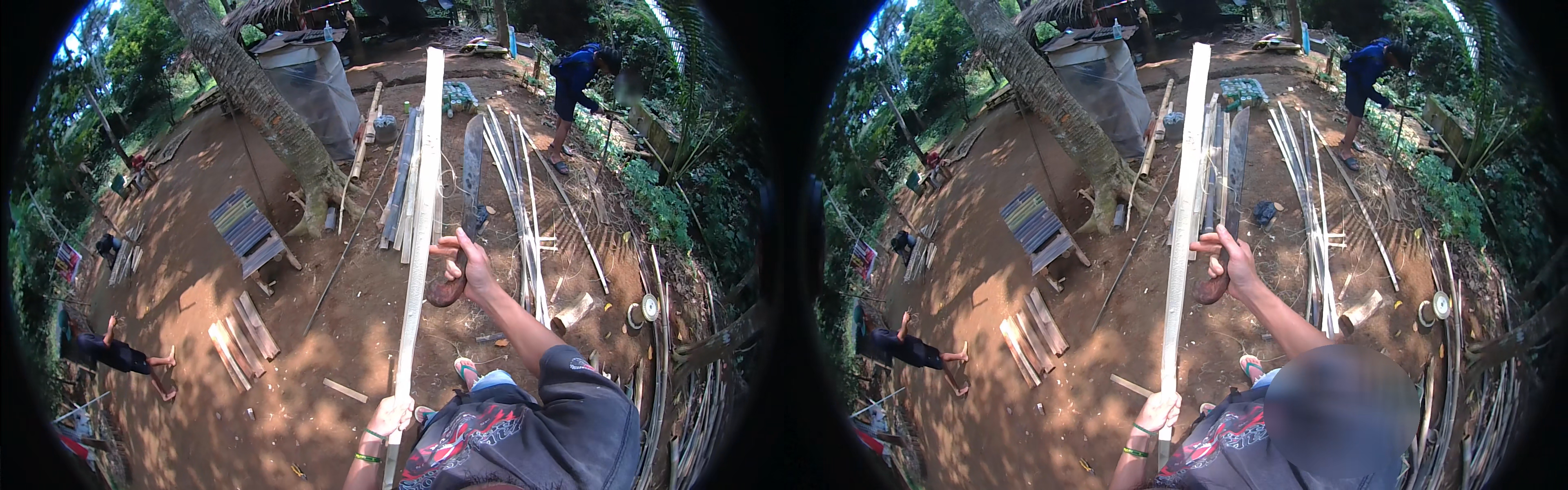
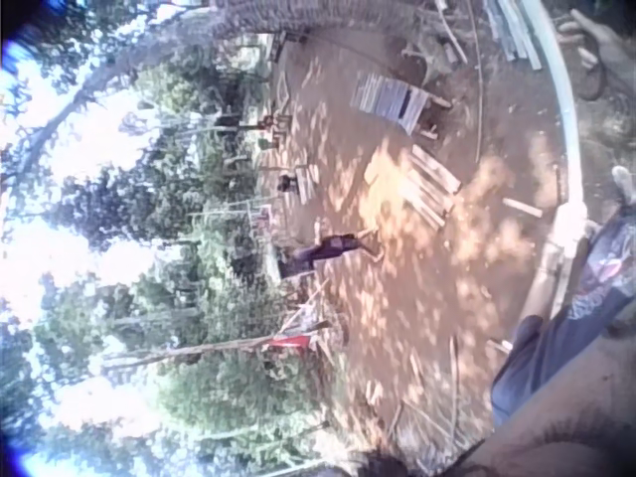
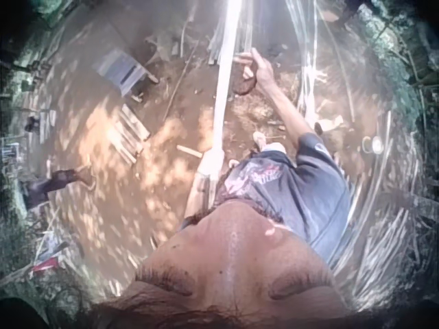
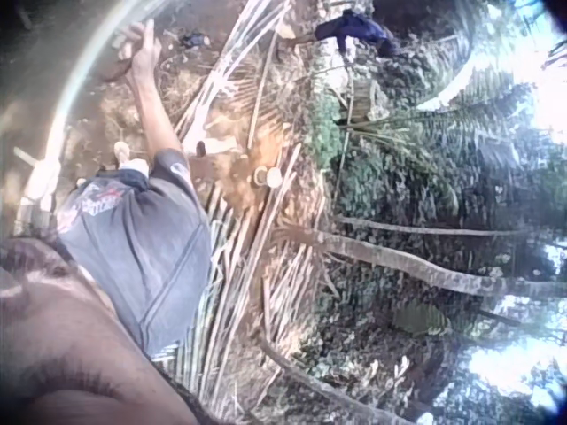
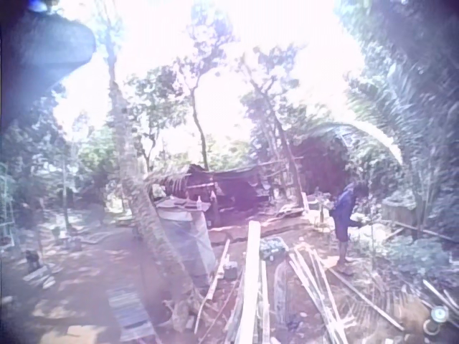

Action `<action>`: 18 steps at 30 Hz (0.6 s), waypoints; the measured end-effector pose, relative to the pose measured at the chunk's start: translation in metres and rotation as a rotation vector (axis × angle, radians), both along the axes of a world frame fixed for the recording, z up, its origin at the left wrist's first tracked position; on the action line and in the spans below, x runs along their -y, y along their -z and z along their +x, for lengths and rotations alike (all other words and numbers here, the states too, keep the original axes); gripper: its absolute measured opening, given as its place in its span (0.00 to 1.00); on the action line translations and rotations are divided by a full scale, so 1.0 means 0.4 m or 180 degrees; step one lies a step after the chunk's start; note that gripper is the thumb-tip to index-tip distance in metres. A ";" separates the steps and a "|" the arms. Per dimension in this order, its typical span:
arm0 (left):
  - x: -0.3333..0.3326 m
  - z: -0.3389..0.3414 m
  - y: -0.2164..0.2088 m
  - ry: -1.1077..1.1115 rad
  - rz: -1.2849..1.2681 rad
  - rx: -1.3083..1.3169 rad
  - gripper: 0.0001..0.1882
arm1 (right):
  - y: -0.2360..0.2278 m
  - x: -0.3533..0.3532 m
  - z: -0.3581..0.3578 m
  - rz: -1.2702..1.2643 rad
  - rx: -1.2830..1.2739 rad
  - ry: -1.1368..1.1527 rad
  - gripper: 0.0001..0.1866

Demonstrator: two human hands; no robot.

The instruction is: The person uses a machete to shave and smooth a long, thin piece of wood held in their left hand. They repeatedly strike the wood with the blade to remove thin strips, refining the surface. The person occasionally adjusts their grip and repositions the wood to work on different sections.

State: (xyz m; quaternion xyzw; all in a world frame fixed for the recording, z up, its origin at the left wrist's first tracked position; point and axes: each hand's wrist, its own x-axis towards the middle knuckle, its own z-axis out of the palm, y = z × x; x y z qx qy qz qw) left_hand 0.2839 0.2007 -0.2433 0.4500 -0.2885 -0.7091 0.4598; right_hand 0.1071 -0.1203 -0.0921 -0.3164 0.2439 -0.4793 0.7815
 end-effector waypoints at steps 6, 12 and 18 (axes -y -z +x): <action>-0.024 0.002 0.013 0.0258 -0.0062 0.0040 0.15 | -0.033 -0.046 0.041 -0.0873 -0.0850 0.0512 0.11; 0.009 0.044 -0.003 0.0742 -0.0529 0.0395 0.21 | -0.091 -0.104 0.045 -0.1214 -0.1219 0.0849 0.10; 0.234 -0.040 -0.256 -0.0252 -0.1556 0.0720 0.35 | -0.117 -0.128 0.009 -0.1897 -0.1843 0.1278 0.10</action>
